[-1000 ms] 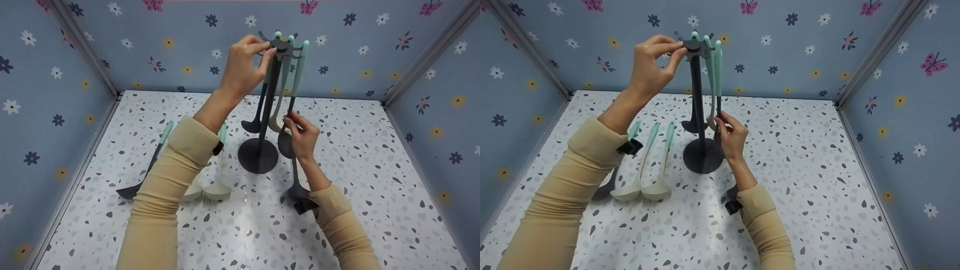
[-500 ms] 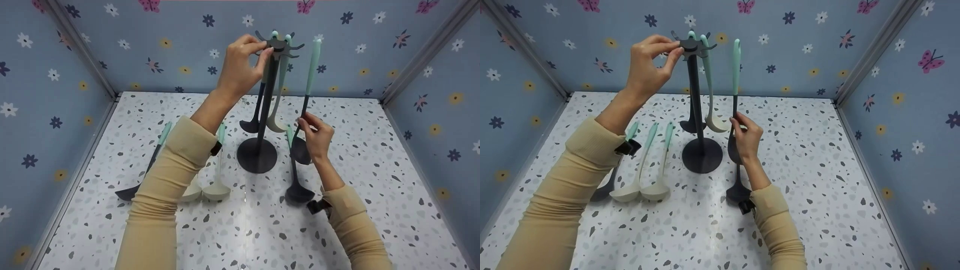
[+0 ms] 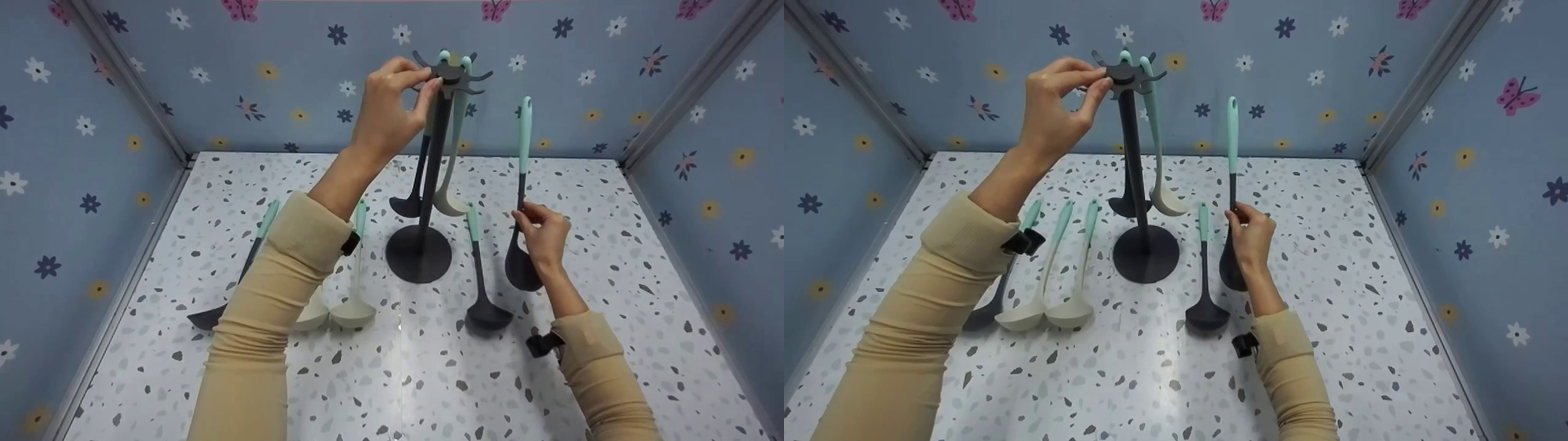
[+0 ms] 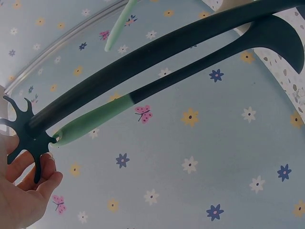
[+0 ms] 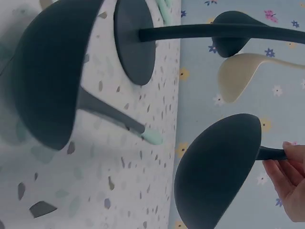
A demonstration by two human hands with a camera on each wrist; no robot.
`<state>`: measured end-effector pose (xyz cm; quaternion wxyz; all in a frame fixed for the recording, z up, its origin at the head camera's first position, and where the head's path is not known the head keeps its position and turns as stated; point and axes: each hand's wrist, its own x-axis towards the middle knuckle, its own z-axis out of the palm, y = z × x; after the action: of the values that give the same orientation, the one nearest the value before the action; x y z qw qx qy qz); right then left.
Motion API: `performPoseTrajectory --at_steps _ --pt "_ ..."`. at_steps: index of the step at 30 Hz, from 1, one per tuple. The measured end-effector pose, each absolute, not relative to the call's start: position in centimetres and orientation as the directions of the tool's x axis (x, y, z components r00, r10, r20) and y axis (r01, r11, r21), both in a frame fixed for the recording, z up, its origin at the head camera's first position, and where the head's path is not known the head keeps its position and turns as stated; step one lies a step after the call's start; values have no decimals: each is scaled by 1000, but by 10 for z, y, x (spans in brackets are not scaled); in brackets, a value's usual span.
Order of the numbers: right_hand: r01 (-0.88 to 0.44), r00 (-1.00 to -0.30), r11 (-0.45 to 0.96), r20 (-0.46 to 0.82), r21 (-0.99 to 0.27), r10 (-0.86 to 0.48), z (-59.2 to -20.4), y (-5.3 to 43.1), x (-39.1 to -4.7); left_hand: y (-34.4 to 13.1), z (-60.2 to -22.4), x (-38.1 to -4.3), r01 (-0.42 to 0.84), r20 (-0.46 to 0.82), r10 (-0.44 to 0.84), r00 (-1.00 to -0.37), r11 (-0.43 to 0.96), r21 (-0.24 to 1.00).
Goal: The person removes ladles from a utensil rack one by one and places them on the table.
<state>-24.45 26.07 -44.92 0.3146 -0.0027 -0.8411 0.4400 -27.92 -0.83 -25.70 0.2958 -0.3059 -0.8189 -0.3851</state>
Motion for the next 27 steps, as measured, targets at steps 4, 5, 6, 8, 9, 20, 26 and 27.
performPoseTrajectory --at_steps 4,5,6,8,9,20,26,27 --pt "-197 -827 657 484 -727 288 -457 268 -242 -9 -257 -279 727 715 271 -644 510 461" --pt "-182 -835 658 468 -731 289 -459 269 -241 -9 -257 -279 725 713 272 -646 509 463" --pt "-167 -843 657 452 -735 291 -461 271 -241 -9 -257 -279 725 712 272 -647 508 465" --pt "-137 -862 656 416 -742 290 -465 274 -239 -9 -257 -279 724 710 272 -649 508 467" --pt "-126 -870 653 399 -747 289 -467 276 -239 -9 -257 -279 725 712 271 -647 508 465" --pt "22 -934 738 251 -674 256 -486 286 -236 -8 -257 -280 731 725 268 -634 512 450" --pt "95 -952 775 172 -624 254 -493 290 -234 -9 -257 -280 737 730 268 -628 508 447" --pt "103 -954 778 159 -620 254 -494 291 -234 -9 -257 -280 737 730 269 -628 506 447"
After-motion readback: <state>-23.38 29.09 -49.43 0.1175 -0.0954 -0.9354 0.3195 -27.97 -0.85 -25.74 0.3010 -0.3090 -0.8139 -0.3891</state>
